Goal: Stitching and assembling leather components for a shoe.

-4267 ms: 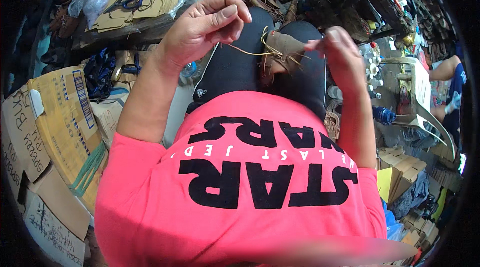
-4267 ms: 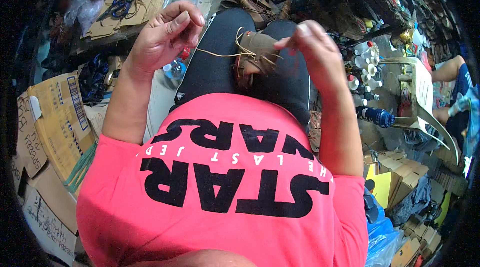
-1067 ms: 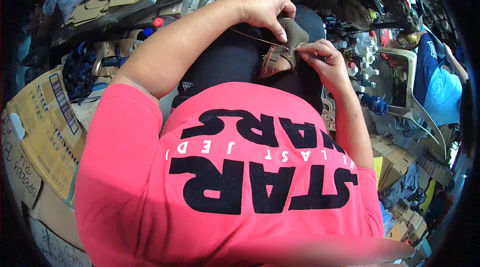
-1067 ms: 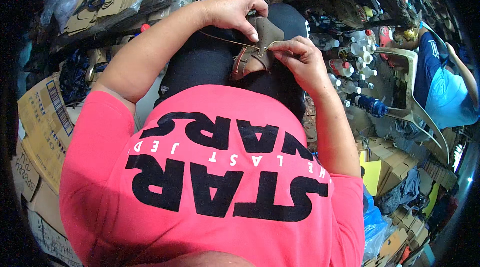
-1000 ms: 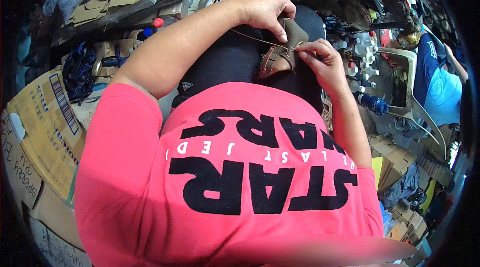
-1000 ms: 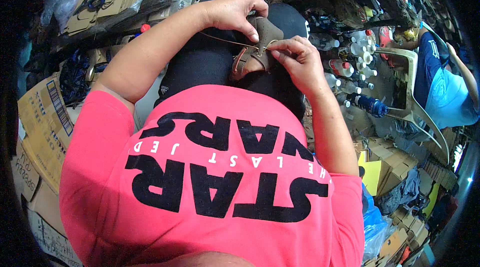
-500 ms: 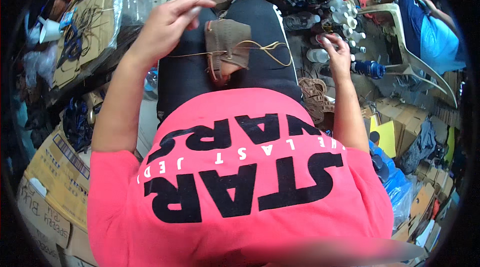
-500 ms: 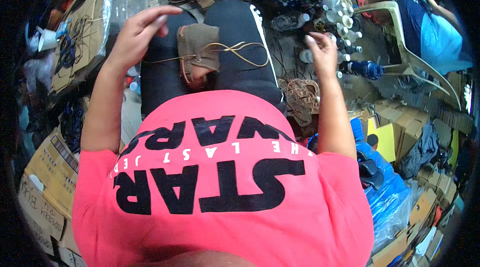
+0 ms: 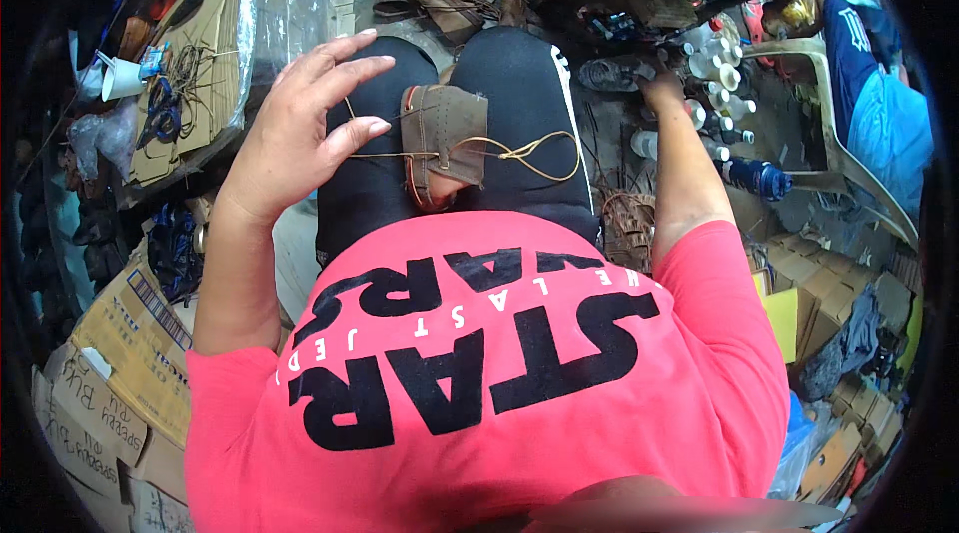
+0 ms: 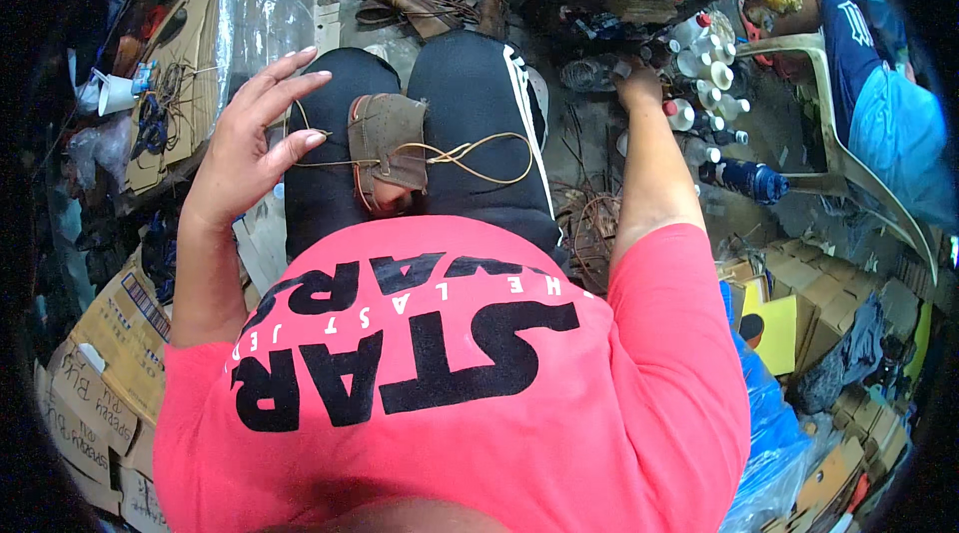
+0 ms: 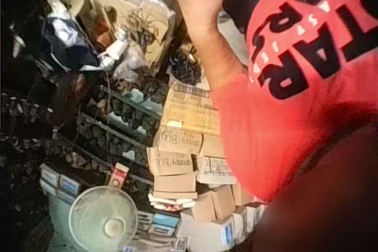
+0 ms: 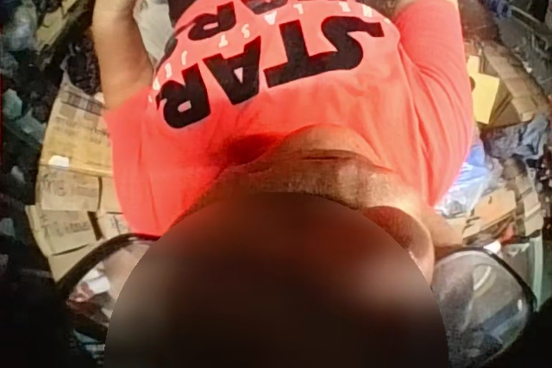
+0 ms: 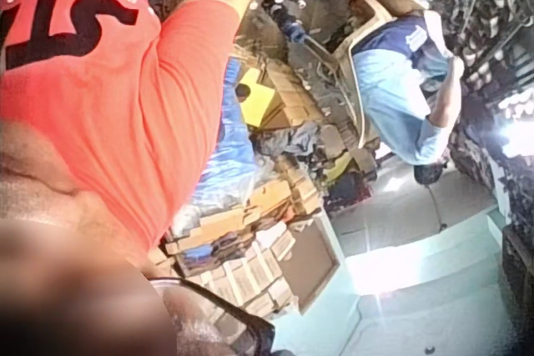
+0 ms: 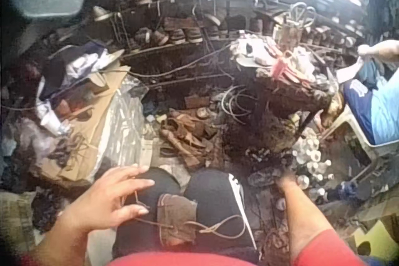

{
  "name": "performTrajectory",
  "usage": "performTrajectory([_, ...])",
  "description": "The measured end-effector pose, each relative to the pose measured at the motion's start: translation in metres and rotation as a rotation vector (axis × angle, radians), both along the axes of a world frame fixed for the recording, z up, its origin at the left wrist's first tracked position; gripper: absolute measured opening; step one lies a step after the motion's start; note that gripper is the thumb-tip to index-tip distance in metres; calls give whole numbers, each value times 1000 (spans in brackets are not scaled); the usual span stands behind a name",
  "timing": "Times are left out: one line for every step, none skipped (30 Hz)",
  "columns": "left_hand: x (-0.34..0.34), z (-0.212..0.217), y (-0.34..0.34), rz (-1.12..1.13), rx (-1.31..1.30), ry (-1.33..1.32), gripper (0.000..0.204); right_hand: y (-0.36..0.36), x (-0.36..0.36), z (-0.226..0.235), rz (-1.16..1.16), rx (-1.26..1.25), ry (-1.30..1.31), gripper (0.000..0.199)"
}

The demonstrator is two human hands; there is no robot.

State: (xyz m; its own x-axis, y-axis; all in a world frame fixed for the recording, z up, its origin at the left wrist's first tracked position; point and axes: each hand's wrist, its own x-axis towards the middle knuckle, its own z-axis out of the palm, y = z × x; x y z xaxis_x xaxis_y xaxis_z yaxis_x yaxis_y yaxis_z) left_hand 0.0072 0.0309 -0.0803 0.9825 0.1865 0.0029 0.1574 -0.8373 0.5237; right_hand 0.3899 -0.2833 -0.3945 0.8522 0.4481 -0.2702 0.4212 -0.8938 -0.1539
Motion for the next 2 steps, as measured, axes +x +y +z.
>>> performTrajectory([3,-1,-2,5,-23,-24,46,-4,1,-2,-13,-58,48,74])
performTrajectory([7,-1,-4,5,-54,-28,46,-2,5,-3,-1,-48,43,74])
